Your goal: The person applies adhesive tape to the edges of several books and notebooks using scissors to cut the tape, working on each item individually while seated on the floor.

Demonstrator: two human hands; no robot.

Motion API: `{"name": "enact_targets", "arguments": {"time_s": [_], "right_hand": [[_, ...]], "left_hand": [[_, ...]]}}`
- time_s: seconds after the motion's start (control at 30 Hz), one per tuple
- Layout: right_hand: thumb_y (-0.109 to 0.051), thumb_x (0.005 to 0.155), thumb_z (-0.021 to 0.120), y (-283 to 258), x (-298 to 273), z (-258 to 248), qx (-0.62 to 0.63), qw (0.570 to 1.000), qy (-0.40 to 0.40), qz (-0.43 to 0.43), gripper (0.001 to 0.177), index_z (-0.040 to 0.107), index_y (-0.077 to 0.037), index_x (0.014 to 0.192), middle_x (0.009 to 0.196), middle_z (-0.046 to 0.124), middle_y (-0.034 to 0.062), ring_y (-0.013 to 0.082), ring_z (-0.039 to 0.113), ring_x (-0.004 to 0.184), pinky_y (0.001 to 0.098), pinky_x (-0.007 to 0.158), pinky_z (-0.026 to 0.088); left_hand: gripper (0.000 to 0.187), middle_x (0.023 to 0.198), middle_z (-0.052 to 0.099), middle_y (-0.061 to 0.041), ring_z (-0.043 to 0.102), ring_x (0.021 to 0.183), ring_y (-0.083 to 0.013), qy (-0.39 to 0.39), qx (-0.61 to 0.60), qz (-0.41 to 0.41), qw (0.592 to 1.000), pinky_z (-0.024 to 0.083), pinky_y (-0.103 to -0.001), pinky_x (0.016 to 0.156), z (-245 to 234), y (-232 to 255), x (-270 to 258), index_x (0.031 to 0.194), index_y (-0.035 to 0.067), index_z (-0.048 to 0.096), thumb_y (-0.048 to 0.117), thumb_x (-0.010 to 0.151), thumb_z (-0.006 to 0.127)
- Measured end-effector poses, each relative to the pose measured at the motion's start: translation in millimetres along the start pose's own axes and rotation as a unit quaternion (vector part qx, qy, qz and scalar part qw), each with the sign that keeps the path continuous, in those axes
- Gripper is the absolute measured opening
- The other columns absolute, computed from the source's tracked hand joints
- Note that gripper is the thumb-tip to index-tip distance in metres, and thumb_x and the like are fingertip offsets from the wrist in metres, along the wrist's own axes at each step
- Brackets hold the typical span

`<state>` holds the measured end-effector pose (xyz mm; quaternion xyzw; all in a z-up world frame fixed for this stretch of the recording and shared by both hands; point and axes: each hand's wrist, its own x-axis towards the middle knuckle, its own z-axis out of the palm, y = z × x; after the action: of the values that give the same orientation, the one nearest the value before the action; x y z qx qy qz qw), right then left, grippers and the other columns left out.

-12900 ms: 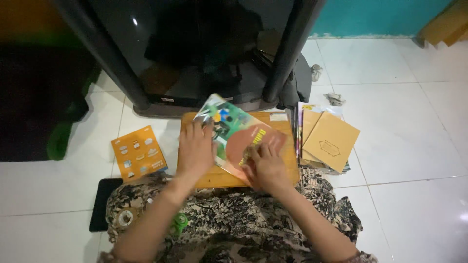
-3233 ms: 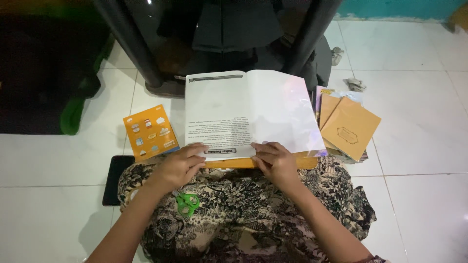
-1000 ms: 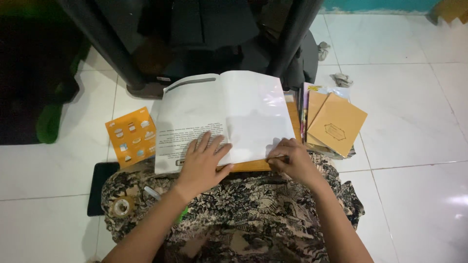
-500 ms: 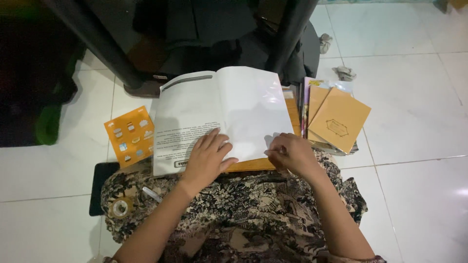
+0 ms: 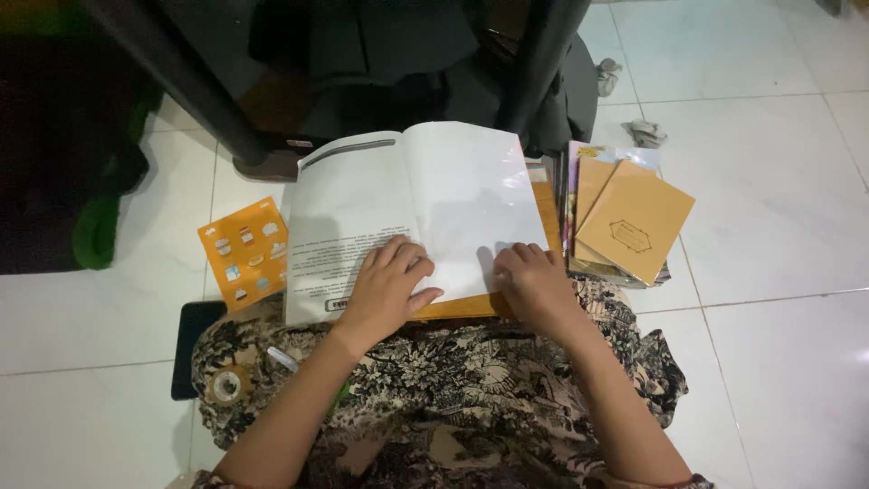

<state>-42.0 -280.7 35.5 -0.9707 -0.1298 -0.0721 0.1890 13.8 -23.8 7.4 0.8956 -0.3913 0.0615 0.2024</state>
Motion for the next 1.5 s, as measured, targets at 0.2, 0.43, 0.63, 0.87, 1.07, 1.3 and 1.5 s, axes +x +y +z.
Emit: {"name": "enact_targets", "arguments": {"time_s": [0.2, 0.43, 0.63, 0.87, 1.07, 1.3, 1.5], "right_hand": [[-0.001, 0.078, 0.071, -31, -16, 25, 0.01, 0.985, 0.037, -0.167, 0.041, 0.07, -0.013, 0.117, 0.122, 0.068, 0.0061, 0.0252, 0.061, 0.116, 0.0426, 0.097, 0.049], [-0.004, 0.07, 0.071, -42, -26, 25, 0.001, 0.987, 0.005, -0.158, 0.061, 0.064, -0.012, 0.13, 0.127, 0.061, 0.009, 0.0316, 0.054, 0.123, 0.0464, 0.102, 0.046], [-0.005, 0.077, 0.07, -43, -27, 31, -0.01, 0.987, 0.038, -0.158, 0.054, 0.064, -0.011, 0.13, 0.13, 0.06, 0.0085, 0.0306, 0.054, 0.124, 0.0455, 0.102, 0.046], [-0.007, 0.081, 0.071, -46, -28, 33, 0.007, 0.987, 0.074, -0.142, 0.044, 0.069, -0.01, 0.125, 0.125, 0.063, 0.0083, 0.03, 0.057, 0.121, 0.0445, 0.101, 0.047], [-0.009, 0.076, 0.073, -41, -27, 31, 0.006, 0.985, 0.081, -0.15, 0.046, 0.072, -0.013, 0.122, 0.121, 0.065, 0.007, 0.0265, 0.059, 0.117, 0.0435, 0.103, 0.046], [-0.022, 0.08, 0.078, 20, -35, 5, -0.02, 0.992, 0.117, 0.036, 0.021, 0.078, -0.021, 0.101, 0.115, 0.065, 0.0036, 0.0261, 0.049, 0.117, 0.0448, 0.102, 0.03], [-0.044, 0.083, 0.077, 71, -40, 11, 0.077, 0.977, 0.008, 0.201, 0.025, 0.077, -0.019, 0.083, 0.107, 0.062, 0.0019, 0.0254, 0.045, 0.108, 0.0468, 0.108, 0.024]], "left_hand": [[0.034, 0.119, 0.058, -0.007, 0.046, 0.128, -0.0315, -0.014, -0.017, -0.016, 1.0, 0.038, -0.049, 0.106, -7, 3, 2, 0.1, 0.01, 0.064, 0.041, 0.089, 0.071], [0.028, 0.127, 0.058, -0.006, 0.045, 0.135, -0.0299, -0.059, -0.017, -0.012, 0.998, 0.039, -0.049, 0.109, -15, -4, 0, 0.109, 0.013, 0.067, 0.037, 0.094, 0.067], [0.035, 0.134, 0.055, -0.008, 0.039, 0.139, -0.0325, -0.091, -0.027, -0.024, 0.995, 0.034, -0.052, 0.111, -23, -2, 2, 0.114, 0.014, 0.067, 0.038, 0.089, 0.069], [0.034, 0.125, 0.057, -0.006, 0.046, 0.134, -0.03, -0.071, -0.009, -0.038, 0.997, 0.038, -0.048, 0.112, -19, 8, 2, 0.113, 0.014, 0.066, 0.033, 0.086, 0.071], [0.048, 0.12, 0.055, -0.012, 0.045, 0.126, -0.0341, -0.025, 0.022, -0.022, 0.999, 0.036, -0.051, 0.109, -8, 15, 6, 0.132, 0.015, 0.062, 0.036, 0.089, 0.069], [0.046, 0.144, 0.049, -0.017, 0.033, 0.142, -0.0402, -0.063, -0.002, 0.025, 0.998, 0.021, -0.054, 0.119, -5, 16, 14, 0.14, 0.018, 0.058, 0.024, 0.094, 0.06], [0.046, 0.148, 0.052, -0.013, 0.033, 0.146, -0.0329, -0.126, -0.071, 0.05, 0.988, 0.021, -0.05, 0.122, 12, 31, 29, 0.122, 0.01, 0.067, -0.001, 0.078, 0.058]]}}
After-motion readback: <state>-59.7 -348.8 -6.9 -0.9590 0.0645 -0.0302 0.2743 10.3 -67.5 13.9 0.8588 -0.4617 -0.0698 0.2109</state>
